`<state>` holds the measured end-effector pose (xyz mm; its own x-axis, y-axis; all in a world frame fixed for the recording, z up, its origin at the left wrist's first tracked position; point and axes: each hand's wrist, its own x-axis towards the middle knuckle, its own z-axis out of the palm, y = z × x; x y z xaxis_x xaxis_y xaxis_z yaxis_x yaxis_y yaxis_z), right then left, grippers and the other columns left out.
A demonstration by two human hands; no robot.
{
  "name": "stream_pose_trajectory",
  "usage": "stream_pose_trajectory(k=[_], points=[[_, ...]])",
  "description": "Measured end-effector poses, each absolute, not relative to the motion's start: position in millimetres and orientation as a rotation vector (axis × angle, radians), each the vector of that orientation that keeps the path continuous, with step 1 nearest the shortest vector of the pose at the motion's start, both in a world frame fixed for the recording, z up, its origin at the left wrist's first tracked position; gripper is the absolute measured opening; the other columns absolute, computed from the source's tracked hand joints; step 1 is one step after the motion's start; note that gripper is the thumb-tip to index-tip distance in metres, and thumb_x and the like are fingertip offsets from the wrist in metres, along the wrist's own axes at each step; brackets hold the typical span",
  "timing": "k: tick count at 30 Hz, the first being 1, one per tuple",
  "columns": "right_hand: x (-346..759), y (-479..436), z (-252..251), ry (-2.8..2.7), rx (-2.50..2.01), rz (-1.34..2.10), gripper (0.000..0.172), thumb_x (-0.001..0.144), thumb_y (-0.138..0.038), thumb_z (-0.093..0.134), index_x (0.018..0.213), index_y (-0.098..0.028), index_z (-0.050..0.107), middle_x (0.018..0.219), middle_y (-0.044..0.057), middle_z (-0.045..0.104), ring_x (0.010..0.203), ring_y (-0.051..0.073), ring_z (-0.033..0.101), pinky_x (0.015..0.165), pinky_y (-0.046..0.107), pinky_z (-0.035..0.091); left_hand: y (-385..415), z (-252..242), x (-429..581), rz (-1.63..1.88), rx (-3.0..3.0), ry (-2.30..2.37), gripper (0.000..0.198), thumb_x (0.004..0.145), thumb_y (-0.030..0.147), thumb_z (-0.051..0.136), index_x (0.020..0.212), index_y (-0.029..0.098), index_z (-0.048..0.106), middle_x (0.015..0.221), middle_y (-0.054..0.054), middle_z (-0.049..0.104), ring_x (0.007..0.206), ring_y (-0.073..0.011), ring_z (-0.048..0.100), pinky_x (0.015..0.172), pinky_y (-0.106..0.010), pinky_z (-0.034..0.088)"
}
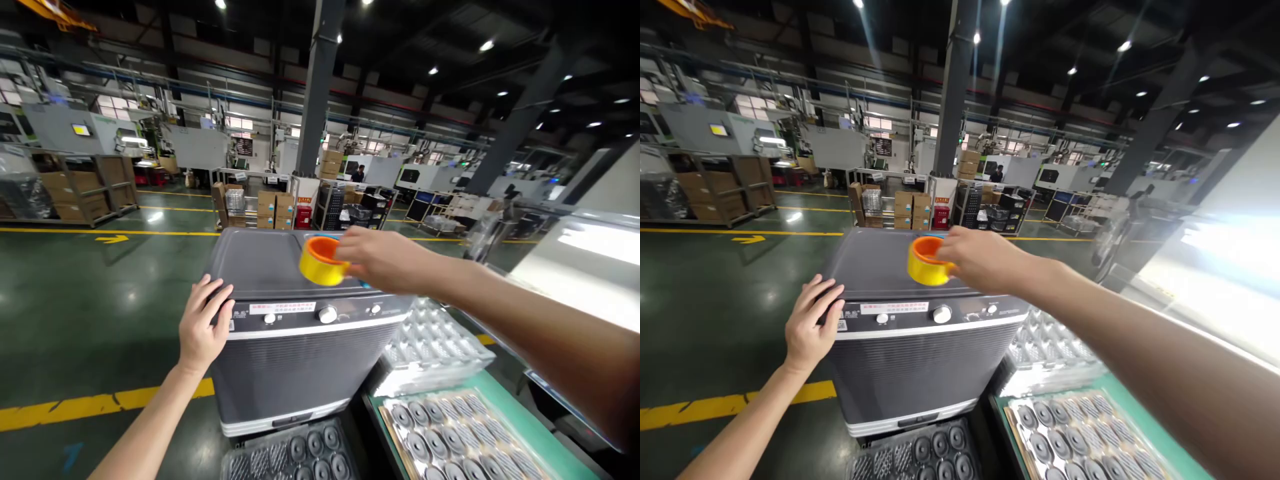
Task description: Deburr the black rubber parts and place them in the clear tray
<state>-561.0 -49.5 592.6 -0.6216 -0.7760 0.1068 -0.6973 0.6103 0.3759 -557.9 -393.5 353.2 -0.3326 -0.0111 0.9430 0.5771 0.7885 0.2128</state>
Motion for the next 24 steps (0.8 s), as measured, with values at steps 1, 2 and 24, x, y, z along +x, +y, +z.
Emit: stream_pose_trajectory(k=[1,2,24], points=[[-583,-77,590,-2.548,1.240,-0.502,0.007,0.097,-0.021,0.068,0.104,-0.020,0.071,0.109,0.006,0.070,0.114,0.026,0.057,0.087,0.034,0.054,-394,353,-558,-0.640,-0.432,-1.819,0.036,0.093,0.013,0.068,0.127,0.023,0.069,0.134,-0.012,0.066,0.139,-0.0334,0.052,0.120,-0.059,0.038],[-604,-102,586,-2.532,1.235,-0.558,0.009,0.097,-0.020,0.067,0.105,-0.018,0.072,0.111,0.008,0.069,0.117,0.026,0.055,0.090,0.034,0.053,-394,353,-558,-0.641,-0.430,-1.816,0.036,0.093,0.013,0.068,0.127,0.023,0.070,0.134,-0.012,0.066,0.139,-0.0333,0.052,0.120,-0.059,0.039],[-514,34,476,-2.505,0.704,-0.027,0.038,0.105,-0.025,0.046,0.140,-0.022,0.060,0.123,0.010,0.066,0.111,0.026,0.062,0.092,0.043,0.057,-388,347,-563,-0.692,-0.440,-1.704,0.038,0.086,0.006,0.072,0.123,0.018,0.073,0.128,-0.016,0.069,0.136,-0.0376,0.054,0.119,-0.063,0.035]])
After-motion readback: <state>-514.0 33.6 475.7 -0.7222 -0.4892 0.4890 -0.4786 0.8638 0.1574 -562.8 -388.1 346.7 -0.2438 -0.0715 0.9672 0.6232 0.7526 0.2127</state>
